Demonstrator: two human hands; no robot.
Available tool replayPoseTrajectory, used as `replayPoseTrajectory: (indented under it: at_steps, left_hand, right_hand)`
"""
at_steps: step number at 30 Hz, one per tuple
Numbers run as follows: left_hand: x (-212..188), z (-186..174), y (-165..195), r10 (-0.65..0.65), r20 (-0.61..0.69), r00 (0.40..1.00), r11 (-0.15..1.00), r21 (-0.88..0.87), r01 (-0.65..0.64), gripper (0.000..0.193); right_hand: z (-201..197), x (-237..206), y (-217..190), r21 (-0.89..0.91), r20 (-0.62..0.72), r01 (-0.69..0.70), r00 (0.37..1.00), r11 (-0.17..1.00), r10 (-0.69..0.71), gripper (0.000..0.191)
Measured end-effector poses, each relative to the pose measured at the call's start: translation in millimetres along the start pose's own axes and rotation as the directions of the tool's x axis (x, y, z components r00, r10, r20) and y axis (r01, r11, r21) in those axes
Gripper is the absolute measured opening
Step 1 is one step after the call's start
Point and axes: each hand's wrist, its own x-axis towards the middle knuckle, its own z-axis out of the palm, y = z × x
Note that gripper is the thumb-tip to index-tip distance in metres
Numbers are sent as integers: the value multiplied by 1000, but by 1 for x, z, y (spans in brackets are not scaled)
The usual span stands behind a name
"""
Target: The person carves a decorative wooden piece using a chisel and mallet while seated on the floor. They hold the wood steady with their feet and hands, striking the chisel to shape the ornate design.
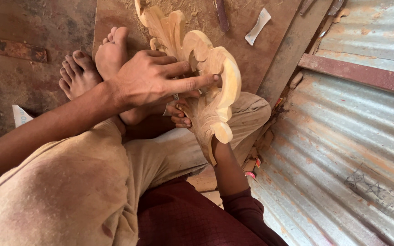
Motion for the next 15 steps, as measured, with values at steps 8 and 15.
replayPoseTrajectory:
  at_steps: [8,15]
  left_hand:
    - [-7,8,-1,58,-41,997,998,-22,-59,54]
    - [-10,6,-11,212,-306,928,965,216,-149,34]
  right_hand:
    - [1,7,-1,-10,0,8,1000,1000,-8,38]
    - [7,8,-3,-38,30,-25,999,999,26,38]
